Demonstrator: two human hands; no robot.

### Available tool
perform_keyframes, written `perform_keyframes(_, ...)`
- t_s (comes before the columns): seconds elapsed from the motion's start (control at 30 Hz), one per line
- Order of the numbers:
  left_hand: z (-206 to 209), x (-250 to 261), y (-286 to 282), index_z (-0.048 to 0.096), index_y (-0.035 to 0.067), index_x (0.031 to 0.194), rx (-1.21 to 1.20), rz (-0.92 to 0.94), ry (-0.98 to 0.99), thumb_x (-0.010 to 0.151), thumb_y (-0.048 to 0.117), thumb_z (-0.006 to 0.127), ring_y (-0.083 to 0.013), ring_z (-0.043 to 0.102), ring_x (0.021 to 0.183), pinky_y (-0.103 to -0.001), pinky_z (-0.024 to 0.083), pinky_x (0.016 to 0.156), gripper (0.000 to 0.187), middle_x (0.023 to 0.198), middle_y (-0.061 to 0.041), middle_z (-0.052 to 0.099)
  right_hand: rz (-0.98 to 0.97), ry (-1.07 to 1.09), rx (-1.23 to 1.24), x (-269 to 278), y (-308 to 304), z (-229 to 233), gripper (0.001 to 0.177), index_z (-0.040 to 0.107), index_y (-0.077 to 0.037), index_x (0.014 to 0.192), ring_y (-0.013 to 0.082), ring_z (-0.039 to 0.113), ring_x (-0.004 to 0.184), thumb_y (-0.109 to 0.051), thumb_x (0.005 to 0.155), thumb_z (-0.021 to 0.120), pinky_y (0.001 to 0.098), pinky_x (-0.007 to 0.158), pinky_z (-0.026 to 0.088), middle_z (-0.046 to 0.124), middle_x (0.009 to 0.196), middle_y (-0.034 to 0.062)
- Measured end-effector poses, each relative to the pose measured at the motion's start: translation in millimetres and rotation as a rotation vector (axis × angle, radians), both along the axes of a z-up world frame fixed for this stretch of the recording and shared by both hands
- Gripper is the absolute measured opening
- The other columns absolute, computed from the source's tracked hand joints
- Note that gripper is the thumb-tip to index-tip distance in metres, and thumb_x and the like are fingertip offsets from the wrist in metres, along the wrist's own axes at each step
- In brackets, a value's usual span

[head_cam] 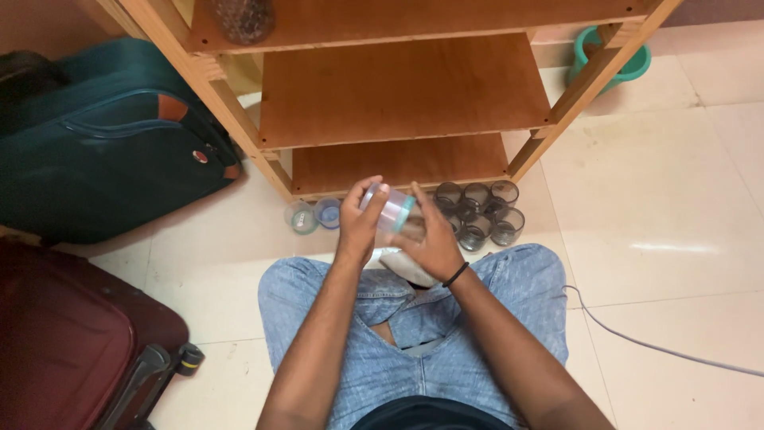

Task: The person wipes the shelves of a wooden unit with a white cloth, then cleans several small plastic containers and glass jars with lids. After wiping each item, the person places them on the shelves.

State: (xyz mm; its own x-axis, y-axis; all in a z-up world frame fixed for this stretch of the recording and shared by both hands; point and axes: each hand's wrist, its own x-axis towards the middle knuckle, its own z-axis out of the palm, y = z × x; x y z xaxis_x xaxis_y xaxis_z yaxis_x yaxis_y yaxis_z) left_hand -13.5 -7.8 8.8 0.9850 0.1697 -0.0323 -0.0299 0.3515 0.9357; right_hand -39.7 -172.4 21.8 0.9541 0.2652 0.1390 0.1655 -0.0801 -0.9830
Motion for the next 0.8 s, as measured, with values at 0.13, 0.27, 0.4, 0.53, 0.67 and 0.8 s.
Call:
perform_keyframes(0.13, -7, 0, -4, 0.064, -0.001, 0.124, -0.166, -0.017, 0.024, 0.096, 0.024, 0.072, -0.0123, 0.064, 0.098, -0.026, 0.054, 0.084, 0.039, 0.112, -0.007, 0.067, -0.071, -0.557, -0.360, -9, -1, 23, 0.083, 0.044, -0.004, 0.150, 0.0359, 0.066, 0.121, -0.019, 0.080, 0.087, 0.0371, 0.093, 0.063, 0.054, 0.142, 0.0267)
perform_keyframes(0.27, -12, -3, -4, 0.064, -0.001, 0.125, -0.060, -0.001, -0.035, 0.096, 0.024, 0.071, -0.0124, 0.063, 0.093, -0.026, 0.053, 0.079, 0.039, 0.108, -0.007, 0.067, -0.066, -0.164, -0.089, -15, 9, 28, 0.083, 0.042, -0.003, 0.152, 0.0263, 0.070, 0.119, -0.022, 0.084, 0.085, 0.0344, 0.093, 0.064, 0.060, 0.138, 0.0208)
perform_keyframes(0.4, -16, -5, -1, 0.065, -0.001, 0.125, -0.019, 0.011, -0.019, 0.098, 0.026, 0.069, -0.0127, 0.064, 0.095, -0.025, 0.054, 0.079, 0.039, 0.110, -0.008, 0.067, -0.055, -0.256, -0.219, -9, 4, 23, 0.082, 0.044, -0.003, 0.149, 0.0238, 0.069, 0.114, -0.021, 0.082, 0.088, 0.0328, 0.088, 0.064, 0.058, 0.135, 0.0208)
perform_keyframes(0.53, -20, -2, 7, 0.060, 0.000, 0.134, 0.144, -0.018, -0.136, 0.103, 0.030, 0.065, -0.0127, 0.062, 0.114, -0.023, 0.052, 0.096, 0.044, 0.126, -0.009, 0.066, -0.071, -0.124, 0.046, 12, 2, 9, 0.089, 0.038, -0.003, 0.154, 0.0188, 0.067, 0.107, -0.022, 0.082, 0.086, 0.0298, 0.091, 0.059, 0.061, 0.132, 0.0166)
perform_keyframes(0.67, -17, -2, 16, 0.049, 0.000, 0.136, 0.118, -0.123, -0.208, 0.094, 0.026, 0.076, -0.0180, 0.063, 0.114, -0.030, 0.055, 0.094, 0.055, 0.125, -0.012, 0.063, -0.153, -0.084, 0.338, 43, 9, -8, 0.079, 0.039, -0.002, 0.150, 0.0171, 0.066, 0.114, -0.019, 0.087, 0.084, 0.0298, 0.098, 0.057, 0.060, 0.134, 0.0162)
perform_keyframes(0.8, -2, 6, 29, 0.047, 0.003, 0.132, 0.379, -0.062, -0.158, 0.079, 0.027, 0.086, -0.0202, 0.067, 0.111, -0.032, 0.057, 0.091, 0.070, 0.122, -0.013, 0.065, -0.076, -0.057, 0.403, 68, 30, -9, 0.058, 0.055, 0.006, 0.143, 0.0223, 0.066, 0.123, -0.015, 0.096, 0.081, 0.0341, 0.106, 0.057, 0.064, 0.136, 0.0197)
